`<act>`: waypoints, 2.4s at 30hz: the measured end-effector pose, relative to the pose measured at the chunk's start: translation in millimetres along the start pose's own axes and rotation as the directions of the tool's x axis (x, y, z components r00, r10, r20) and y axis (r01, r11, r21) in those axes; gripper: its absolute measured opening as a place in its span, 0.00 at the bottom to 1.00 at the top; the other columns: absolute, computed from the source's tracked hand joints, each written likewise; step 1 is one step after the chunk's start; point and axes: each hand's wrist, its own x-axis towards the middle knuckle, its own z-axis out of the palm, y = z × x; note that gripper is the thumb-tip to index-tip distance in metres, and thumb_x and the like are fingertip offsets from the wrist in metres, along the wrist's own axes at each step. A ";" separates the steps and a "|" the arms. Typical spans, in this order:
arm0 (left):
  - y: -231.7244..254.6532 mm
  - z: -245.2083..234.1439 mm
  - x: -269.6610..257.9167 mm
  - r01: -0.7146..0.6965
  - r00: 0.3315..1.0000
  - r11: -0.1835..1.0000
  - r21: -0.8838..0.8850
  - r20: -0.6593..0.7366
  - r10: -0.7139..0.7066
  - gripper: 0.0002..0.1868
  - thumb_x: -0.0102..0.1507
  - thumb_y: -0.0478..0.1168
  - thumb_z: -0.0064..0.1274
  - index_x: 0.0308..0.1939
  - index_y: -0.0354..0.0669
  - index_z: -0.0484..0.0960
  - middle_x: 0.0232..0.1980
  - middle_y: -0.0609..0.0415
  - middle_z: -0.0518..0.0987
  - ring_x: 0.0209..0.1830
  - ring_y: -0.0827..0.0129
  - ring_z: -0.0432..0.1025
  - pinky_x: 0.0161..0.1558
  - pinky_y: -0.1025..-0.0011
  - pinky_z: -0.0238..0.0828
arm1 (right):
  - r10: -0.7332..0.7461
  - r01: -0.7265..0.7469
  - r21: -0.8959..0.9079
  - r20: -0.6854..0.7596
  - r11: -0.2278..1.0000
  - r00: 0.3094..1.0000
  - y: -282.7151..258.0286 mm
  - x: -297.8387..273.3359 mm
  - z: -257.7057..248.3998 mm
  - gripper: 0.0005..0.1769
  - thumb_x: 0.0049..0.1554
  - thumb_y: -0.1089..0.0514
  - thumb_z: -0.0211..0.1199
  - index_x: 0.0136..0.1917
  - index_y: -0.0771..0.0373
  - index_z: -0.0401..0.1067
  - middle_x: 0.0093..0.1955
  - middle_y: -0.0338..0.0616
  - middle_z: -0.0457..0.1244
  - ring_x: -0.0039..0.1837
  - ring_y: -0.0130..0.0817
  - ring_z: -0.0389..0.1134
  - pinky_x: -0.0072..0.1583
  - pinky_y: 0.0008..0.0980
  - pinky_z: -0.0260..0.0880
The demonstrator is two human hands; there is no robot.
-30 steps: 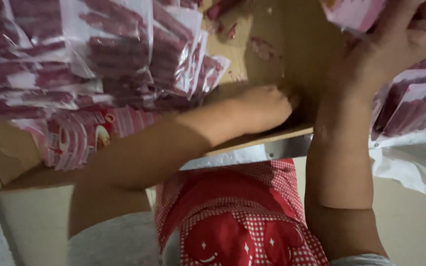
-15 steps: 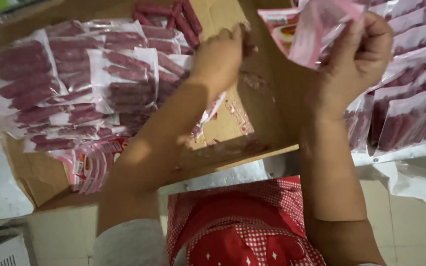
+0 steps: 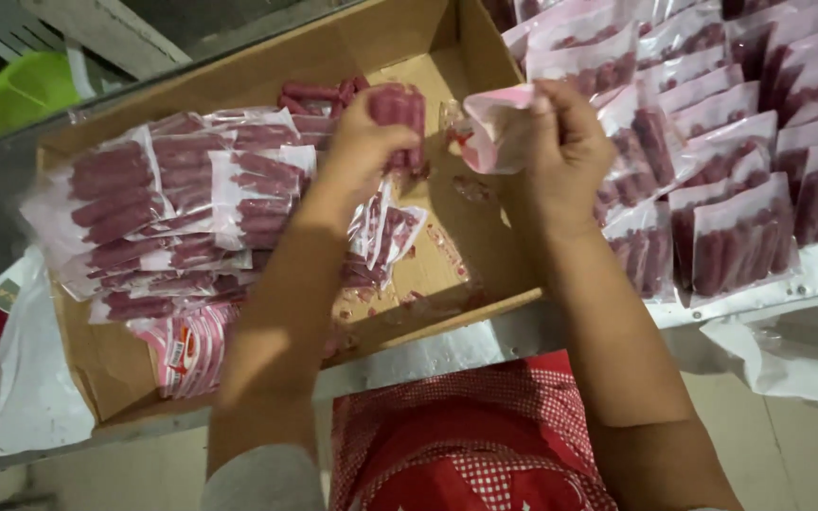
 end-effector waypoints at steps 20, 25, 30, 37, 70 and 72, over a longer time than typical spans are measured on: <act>-61.1 -20.9 -94.8 0.267 0.888 0.669 -0.694 0.447 0.110 0.19 0.52 0.22 0.62 0.47 0.31 0.77 0.38 0.41 0.77 0.33 0.45 0.79 0.35 0.49 0.85 | 0.207 -0.132 -0.200 0.426 0.971 0.881 -38.1 -33.2 31.5 0.08 0.64 0.59 0.63 0.54 0.56 0.82 0.52 0.44 0.73 0.62 0.43 0.72 0.60 0.41 0.72; -57.2 -20.2 -116.6 0.255 0.883 0.728 -0.637 0.460 0.093 0.20 0.52 0.21 0.62 0.46 0.34 0.78 0.36 0.42 0.77 0.30 0.48 0.79 0.31 0.55 0.85 | 0.318 -0.220 -0.257 0.445 0.941 0.837 -54.0 -43.5 37.4 0.08 0.64 0.54 0.63 0.53 0.53 0.82 0.51 0.40 0.73 0.62 0.40 0.72 0.61 0.40 0.72; -72.3 -20.4 -102.9 0.174 0.935 0.882 -0.437 0.355 -0.009 0.16 0.58 0.29 0.61 0.47 0.38 0.73 0.33 0.47 0.76 0.24 0.61 0.77 0.21 0.75 0.79 | 0.386 -0.270 -0.294 0.484 0.917 0.786 -67.2 -53.9 44.8 0.10 0.64 0.54 0.61 0.53 0.53 0.82 0.35 0.44 0.71 0.49 0.34 0.75 0.54 0.36 0.72; -74.0 -44.2 -88.7 0.112 0.931 0.994 0.007 0.348 -0.107 0.15 0.60 0.34 0.59 0.48 0.32 0.74 0.32 0.45 0.75 0.19 0.57 0.79 0.15 0.78 0.76 | 0.364 -0.186 -0.363 0.519 0.913 0.773 -72.3 -69.9 50.0 0.12 0.65 0.52 0.61 0.58 0.50 0.81 0.38 0.48 0.72 0.51 0.40 0.76 0.52 0.37 0.73; -56.2 -57.6 -142.5 -0.595 0.801 0.700 0.394 0.222 0.556 0.16 0.64 0.33 0.46 0.54 0.46 0.82 0.42 0.49 0.84 0.38 0.62 0.80 0.36 0.68 0.80 | 0.173 -0.352 0.341 0.458 0.872 0.872 -101.3 -40.2 9.9 0.28 0.62 0.53 0.65 0.72 0.65 0.66 0.52 0.41 0.62 0.43 0.20 0.64 0.37 0.15 0.66; -42.0 -73.0 -151.8 -0.550 0.834 0.717 0.429 0.231 0.501 0.18 0.65 0.33 0.45 0.57 0.46 0.80 0.43 0.49 0.83 0.34 0.65 0.76 0.32 0.70 0.75 | 0.088 -0.375 0.244 0.726 0.894 0.683 -86.6 -29.3 5.1 0.45 0.58 0.58 0.71 0.81 0.55 0.49 0.73 0.56 0.57 0.76 0.53 0.58 0.65 0.38 0.73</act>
